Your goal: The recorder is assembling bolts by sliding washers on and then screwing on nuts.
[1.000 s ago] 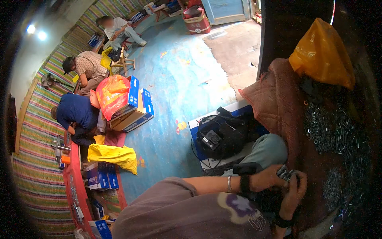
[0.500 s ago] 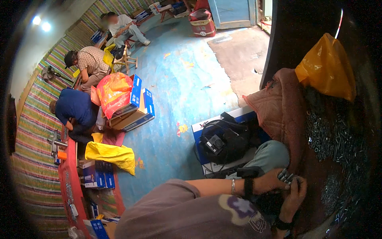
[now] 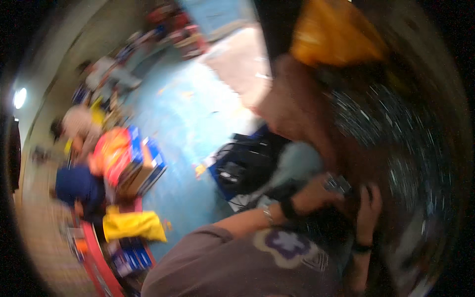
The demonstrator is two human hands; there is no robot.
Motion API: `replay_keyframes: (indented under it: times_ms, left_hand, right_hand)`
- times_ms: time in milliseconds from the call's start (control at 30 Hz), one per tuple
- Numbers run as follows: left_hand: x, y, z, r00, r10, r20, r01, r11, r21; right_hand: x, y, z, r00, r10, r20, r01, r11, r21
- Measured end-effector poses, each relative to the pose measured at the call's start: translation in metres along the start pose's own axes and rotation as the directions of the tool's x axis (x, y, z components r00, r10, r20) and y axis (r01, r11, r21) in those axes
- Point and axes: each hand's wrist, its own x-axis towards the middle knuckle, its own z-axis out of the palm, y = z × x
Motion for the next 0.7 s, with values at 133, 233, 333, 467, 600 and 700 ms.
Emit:
replay_keyframes:
  times_ms: [133,233,333,467,600,700]
  left_hand:
    - [0.017,0.022,-0.009,0.998,0.021,0.053,-0.052,0.713,0.700]
    - [0.031,0.028,0.013,0.952,-0.199,-0.233,0.254,0.938,0.236]
    - [0.054,0.018,0.022,0.949,-0.230,-0.216,0.273,0.942,0.194]
    - [0.077,0.015,0.038,0.968,-0.202,-0.149,0.241,0.913,0.328]
    - [0.089,0.016,0.032,0.977,-0.158,-0.147,0.206,0.880,0.427]
    - [0.095,0.012,0.026,0.989,-0.116,-0.087,0.144,0.865,0.481]
  right_hand:
    - [0.022,0.011,-0.010,0.999,-0.028,-0.022,0.029,0.999,0.028]
    - [0.030,0.024,-0.027,0.972,-0.182,-0.151,0.172,0.982,-0.080]
    - [0.022,0.039,-0.042,0.954,-0.207,-0.217,0.177,0.973,-0.149]
    - [0.025,0.061,-0.061,0.927,-0.244,-0.285,0.157,0.942,-0.298]
    - [0.031,0.062,-0.065,0.917,-0.318,-0.241,0.172,0.860,-0.480]
    - [0.044,0.063,-0.055,0.902,-0.386,-0.192,0.231,0.808,-0.541]
